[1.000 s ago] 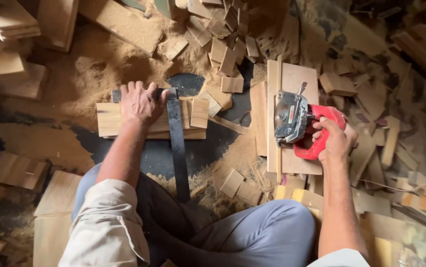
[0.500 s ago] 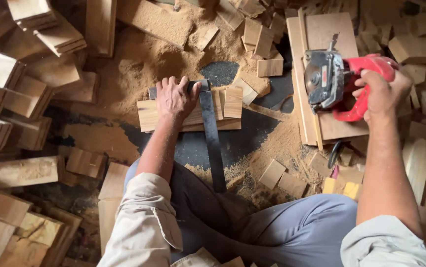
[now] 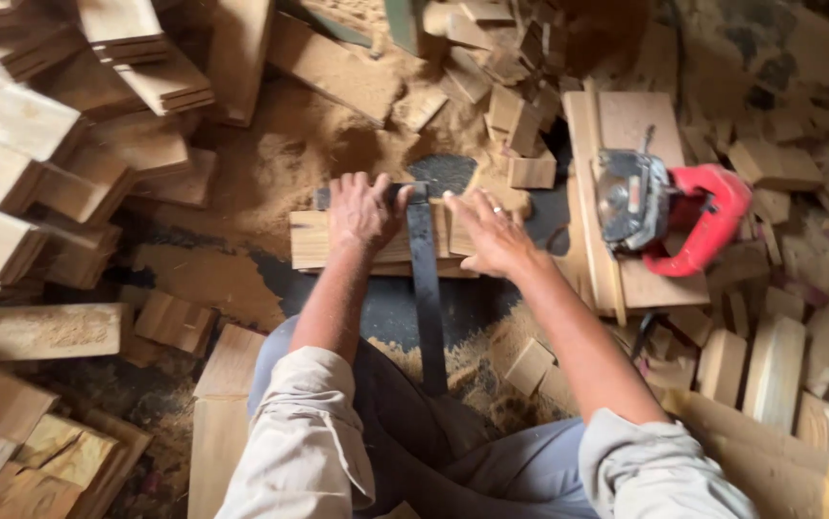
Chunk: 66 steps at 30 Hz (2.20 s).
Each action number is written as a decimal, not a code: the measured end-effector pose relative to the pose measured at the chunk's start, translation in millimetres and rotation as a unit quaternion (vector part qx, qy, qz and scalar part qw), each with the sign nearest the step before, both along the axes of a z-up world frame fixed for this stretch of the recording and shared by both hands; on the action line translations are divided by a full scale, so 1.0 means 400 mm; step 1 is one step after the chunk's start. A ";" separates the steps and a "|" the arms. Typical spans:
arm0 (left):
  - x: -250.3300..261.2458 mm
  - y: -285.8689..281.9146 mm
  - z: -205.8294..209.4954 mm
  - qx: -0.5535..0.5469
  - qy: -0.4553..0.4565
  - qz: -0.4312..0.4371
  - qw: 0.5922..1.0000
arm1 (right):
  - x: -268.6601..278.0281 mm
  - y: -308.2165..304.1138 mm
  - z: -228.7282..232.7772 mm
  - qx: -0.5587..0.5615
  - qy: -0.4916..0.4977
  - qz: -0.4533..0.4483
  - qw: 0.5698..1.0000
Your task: The recorder uses a try square to mark wood planks and a circular saw to cut them to size in a workshop.
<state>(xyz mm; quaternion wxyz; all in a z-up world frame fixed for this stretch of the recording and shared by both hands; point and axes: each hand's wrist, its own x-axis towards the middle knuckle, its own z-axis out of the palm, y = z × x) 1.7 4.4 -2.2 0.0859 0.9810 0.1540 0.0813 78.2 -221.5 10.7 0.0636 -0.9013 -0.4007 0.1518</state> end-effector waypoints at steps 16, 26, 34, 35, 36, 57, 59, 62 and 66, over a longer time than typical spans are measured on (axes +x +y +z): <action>0.008 0.010 -0.018 -0.020 0.049 -0.023 0.998 | -0.325 -0.038 -0.139 0.258 0.241 -0.338 0.873; -0.016 0.005 -0.188 0.032 0.005 -0.036 0.999 | -0.364 -0.056 -0.219 0.388 0.297 -0.306 0.817; -0.099 0.001 -0.143 0.199 0.040 -0.021 0.979 | -0.262 -0.104 -0.276 0.481 0.387 -0.373 0.693; -0.108 -0.002 -0.160 0.190 0.010 0.002 0.982 | -0.253 -0.130 -0.316 0.505 0.382 -0.368 0.681; -0.156 0.007 -0.060 0.186 0.015 0.001 0.982 | -0.259 -0.142 -0.306 0.501 0.383 -0.372 0.682; -1.408 0.076 0.077 -0.025 0.009 0.260 0.965 | -0.366 -0.066 -0.280 0.401 0.393 -0.324 0.761; -1.411 0.071 0.076 -0.044 -0.029 0.312 0.949 | -0.348 -0.082 -0.307 0.393 0.388 -0.322 0.769; -1.404 0.062 0.077 0.049 0.014 0.305 0.951 | -0.340 -0.077 -0.304 0.374 0.376 -0.321 0.785; -1.417 0.093 -0.032 0.115 -0.012 0.280 0.953 | -0.361 -0.063 -0.266 0.346 0.363 -0.341 0.795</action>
